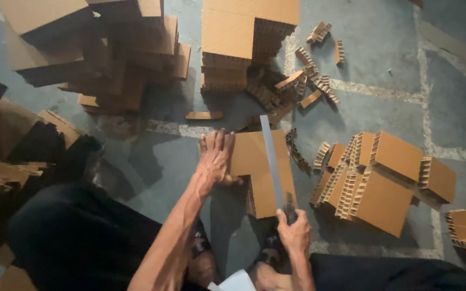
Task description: The person sits on the floor and uses a utility knife and a metal ruler to cut corrugated cardboard sheets into smaller pieces. The person repeatedly measures, cuts, and separates the cardboard, stacking the finished pieces nearby.
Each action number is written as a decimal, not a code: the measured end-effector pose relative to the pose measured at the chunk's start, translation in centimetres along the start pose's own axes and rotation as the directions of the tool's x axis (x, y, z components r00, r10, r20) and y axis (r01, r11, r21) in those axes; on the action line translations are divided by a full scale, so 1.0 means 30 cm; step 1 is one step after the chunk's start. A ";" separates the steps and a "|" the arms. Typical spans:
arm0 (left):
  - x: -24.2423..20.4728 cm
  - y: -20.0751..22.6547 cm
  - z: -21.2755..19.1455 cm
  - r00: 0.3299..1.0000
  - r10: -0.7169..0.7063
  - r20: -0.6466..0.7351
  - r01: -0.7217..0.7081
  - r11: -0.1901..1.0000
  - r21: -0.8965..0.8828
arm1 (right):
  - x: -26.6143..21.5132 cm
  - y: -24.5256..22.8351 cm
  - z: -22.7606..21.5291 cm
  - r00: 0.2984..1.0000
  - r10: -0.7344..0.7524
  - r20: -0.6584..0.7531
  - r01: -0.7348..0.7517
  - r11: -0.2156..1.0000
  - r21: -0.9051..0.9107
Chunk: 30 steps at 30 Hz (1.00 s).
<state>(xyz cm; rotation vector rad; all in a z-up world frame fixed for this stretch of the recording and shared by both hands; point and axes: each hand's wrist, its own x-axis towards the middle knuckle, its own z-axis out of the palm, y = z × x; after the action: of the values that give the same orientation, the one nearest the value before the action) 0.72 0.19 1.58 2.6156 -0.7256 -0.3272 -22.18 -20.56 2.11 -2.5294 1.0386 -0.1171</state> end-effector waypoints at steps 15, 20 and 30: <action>-0.322 0.303 -0.120 0.788 -0.570 0.233 0.583 0.812 0.018 | -0.014 0.029 0.107 0.898 0.205 0.389 -0.433 0.569 0.699; -0.323 0.309 -0.144 0.851 -0.375 0.368 0.340 0.927 0.160 | 0.004 -0.014 0.187 0.854 0.189 0.485 -0.506 0.518 0.689; -0.322 0.250 0.115 0.968 -0.183 0.172 0.126 0.946 0.297 | -0.042 -0.172 0.005 0.996 -0.062 -0.065 0.076 0.965 0.253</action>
<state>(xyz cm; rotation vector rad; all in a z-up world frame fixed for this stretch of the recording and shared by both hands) -11.80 -1.61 2.91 2.9533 -0.6734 -0.5752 -19.67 -16.32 4.11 -2.3393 0.8931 -0.3224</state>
